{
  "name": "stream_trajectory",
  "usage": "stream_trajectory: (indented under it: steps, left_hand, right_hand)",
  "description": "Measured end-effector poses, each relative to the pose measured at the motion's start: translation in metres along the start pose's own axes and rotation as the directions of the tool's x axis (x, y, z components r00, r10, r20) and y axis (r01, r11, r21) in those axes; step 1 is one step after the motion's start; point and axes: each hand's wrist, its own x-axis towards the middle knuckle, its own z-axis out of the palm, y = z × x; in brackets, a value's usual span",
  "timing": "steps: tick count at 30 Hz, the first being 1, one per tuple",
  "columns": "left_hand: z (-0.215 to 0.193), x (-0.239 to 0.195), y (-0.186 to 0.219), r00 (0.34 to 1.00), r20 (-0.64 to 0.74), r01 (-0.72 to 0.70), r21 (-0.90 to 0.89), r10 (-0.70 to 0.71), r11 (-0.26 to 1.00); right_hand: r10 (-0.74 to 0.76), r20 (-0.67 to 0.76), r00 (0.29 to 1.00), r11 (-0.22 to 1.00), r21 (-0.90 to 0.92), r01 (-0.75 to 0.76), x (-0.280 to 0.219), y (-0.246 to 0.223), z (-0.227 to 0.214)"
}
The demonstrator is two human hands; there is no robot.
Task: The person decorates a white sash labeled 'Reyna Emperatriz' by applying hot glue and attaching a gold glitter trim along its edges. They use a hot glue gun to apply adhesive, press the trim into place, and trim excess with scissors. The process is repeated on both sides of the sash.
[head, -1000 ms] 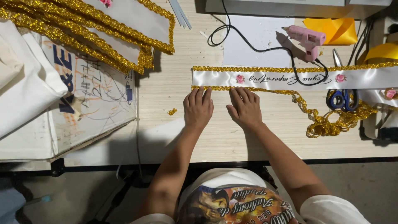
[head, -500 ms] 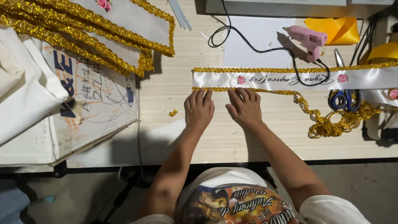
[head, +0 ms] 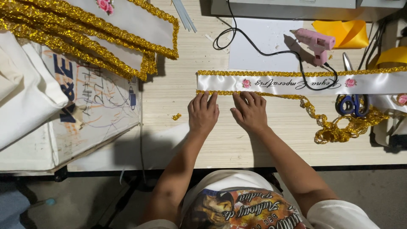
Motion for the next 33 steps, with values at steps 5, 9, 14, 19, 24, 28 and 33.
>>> stream_trajectory:
  steps: [5, 9, 14, 19, 24, 28, 33]
  left_hand:
    - [0.002, -0.002, 0.000, 1.000, 0.011, -0.003, 0.018, 0.003, 1.000]
    - [0.002, -0.003, 0.000, 1.000, 0.012, -0.007, 0.039, 0.006, 0.999]
    - [0.005, -0.003, 0.001, 1.000, 0.024, -0.003, 0.035, 0.002, 0.999]
    - [-0.003, 0.004, 0.003, 0.999, -0.012, -0.039, 0.040, 0.040, 0.998]
    - [-0.001, 0.002, 0.003, 0.999, 0.006, -0.050, 0.066, 0.049, 0.997]
    - [-0.007, 0.005, 0.004, 0.998, 0.009, -0.057, 0.090, 0.057, 0.994]
    - [-0.003, 0.003, 0.003, 0.997, 0.038, -0.063, 0.093, 0.060, 0.994]
  right_hand:
    - [0.014, 0.027, 1.000, 1.000, 0.004, -0.014, 0.000, 0.001, 0.003]
    - [0.035, 0.044, 0.998, 0.999, 0.007, -0.035, -0.002, 0.003, 0.005]
    - [0.024, 0.020, 1.000, 0.999, 0.043, -0.025, 0.002, 0.000, -0.003]
    - [-0.005, 0.003, 1.000, 1.000, 0.026, 0.004, 0.002, -0.001, -0.004]
    - [-0.017, -0.010, 1.000, 1.000, 0.006, 0.017, -0.001, 0.001, 0.001]
    - [0.003, 0.043, 0.999, 1.000, 0.014, -0.004, 0.001, 0.001, 0.000]
    - [0.015, 0.114, 0.993, 1.000, -0.002, -0.015, 0.003, 0.001, 0.000]
